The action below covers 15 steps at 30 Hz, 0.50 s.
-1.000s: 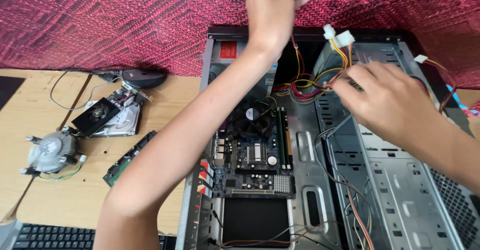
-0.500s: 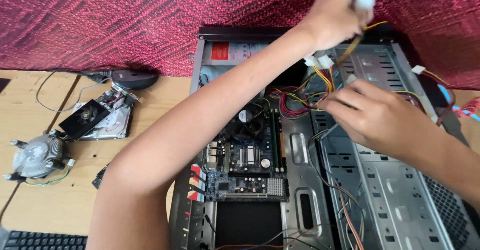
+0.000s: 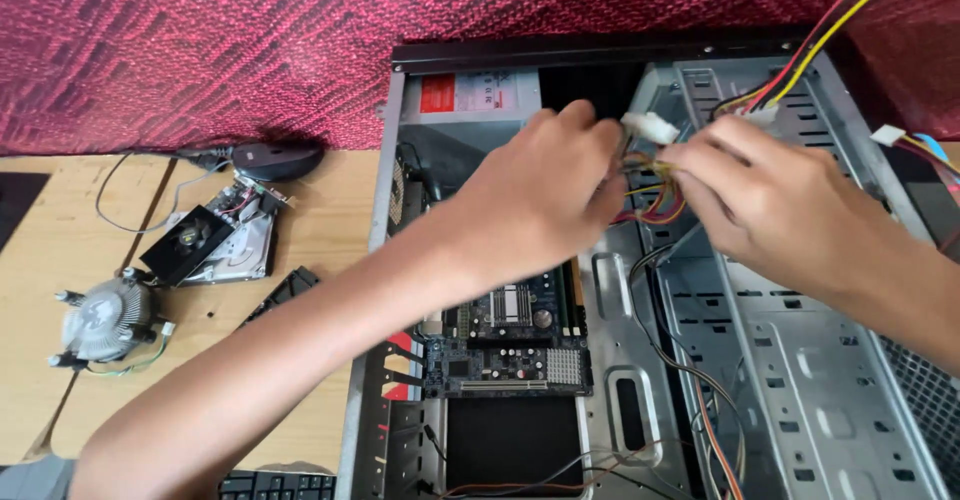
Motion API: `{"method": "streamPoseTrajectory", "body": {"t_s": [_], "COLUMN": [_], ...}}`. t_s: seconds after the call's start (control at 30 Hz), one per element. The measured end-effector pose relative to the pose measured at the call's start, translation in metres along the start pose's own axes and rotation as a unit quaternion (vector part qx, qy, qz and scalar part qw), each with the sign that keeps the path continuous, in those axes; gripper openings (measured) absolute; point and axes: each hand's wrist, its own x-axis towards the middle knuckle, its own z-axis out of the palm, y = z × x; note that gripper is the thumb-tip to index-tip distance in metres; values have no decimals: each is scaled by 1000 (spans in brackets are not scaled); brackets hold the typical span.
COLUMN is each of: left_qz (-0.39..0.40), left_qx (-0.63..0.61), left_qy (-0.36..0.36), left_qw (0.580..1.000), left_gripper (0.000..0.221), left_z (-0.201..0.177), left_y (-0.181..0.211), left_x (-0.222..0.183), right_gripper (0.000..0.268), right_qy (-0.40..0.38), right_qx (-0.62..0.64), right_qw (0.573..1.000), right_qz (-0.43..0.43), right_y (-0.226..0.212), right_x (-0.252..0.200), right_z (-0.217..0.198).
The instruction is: Connecting and organizing internal power and data cables inside a desktop computer case.
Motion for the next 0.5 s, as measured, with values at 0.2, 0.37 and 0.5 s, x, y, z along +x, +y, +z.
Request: {"method": "streamPoseTrajectory", "body": {"t_s": [0.2,0.37,0.5], "left_qz": [-111,-25,1], "left_qx": [-6,-17,-116], "left_qy": [-172,-56,-24], "left_qw": [979,998,993], "left_gripper": [38,63,43], "left_z": [12,89,89], "left_y": [24,-8,-17], "left_x": [-5,22,38], "right_gripper": [13,15,15], "right_qy": [54,55,66], "right_qx": [12,69,-10], "right_qw": [997,994,995], "right_qz": [53,72,69], "right_y": [6,5,8], "right_x": [-5,-2,-5], "right_z": [15,10,4]}}
